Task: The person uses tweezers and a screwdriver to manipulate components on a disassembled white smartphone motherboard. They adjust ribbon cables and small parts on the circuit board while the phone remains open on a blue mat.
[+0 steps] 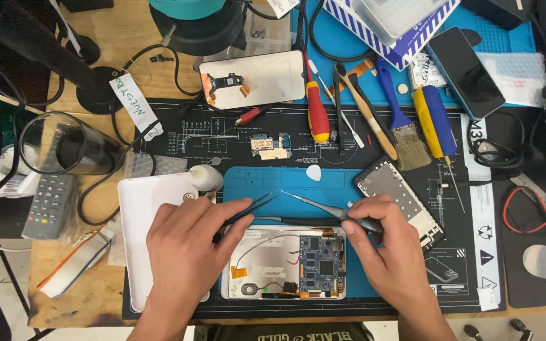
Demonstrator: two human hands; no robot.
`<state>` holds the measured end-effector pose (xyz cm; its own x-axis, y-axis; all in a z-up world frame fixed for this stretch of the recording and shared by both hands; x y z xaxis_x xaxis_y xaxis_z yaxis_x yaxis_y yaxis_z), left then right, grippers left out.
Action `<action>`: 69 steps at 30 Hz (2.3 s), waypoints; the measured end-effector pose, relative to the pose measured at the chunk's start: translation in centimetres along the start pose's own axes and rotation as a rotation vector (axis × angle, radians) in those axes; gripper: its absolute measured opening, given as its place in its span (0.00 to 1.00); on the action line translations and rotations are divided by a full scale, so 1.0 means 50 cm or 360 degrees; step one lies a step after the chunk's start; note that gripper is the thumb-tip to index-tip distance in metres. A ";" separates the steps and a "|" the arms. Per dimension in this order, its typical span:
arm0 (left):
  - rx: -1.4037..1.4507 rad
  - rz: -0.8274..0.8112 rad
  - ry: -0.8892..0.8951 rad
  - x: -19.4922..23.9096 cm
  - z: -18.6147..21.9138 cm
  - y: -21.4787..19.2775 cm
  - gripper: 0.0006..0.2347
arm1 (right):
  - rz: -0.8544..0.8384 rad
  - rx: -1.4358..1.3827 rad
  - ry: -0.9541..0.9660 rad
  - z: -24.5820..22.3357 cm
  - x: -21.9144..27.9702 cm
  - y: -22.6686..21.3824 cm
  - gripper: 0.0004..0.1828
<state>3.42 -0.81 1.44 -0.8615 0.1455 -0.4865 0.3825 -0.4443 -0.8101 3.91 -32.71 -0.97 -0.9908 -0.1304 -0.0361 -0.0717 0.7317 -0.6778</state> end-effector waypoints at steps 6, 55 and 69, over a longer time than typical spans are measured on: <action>0.0006 0.0020 0.0020 -0.001 0.005 0.000 0.06 | -0.0007 -0.0007 0.0012 -0.001 0.001 -0.001 0.08; 0.0446 -0.0441 0.0392 0.006 0.053 -0.004 0.06 | 0.0592 -0.0314 -0.0563 0.032 0.046 -0.067 0.13; 0.0396 -0.0490 0.0332 0.013 0.100 0.015 0.07 | 0.0784 -0.0411 -0.0622 0.070 0.058 -0.129 0.15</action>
<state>1.48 -5.49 2.14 -0.8271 0.4681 -0.3112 0.0049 -0.5476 -0.8367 1.88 -40.14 0.74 -0.8040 0.0626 -0.5913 0.3044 0.8975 -0.3190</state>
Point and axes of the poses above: each hand's wrist, its own x-axis away from the middle knuckle, its own y-axis out of the palm, z = x × y, the point moved 4 cm from there along -x, towards the middle knuckle
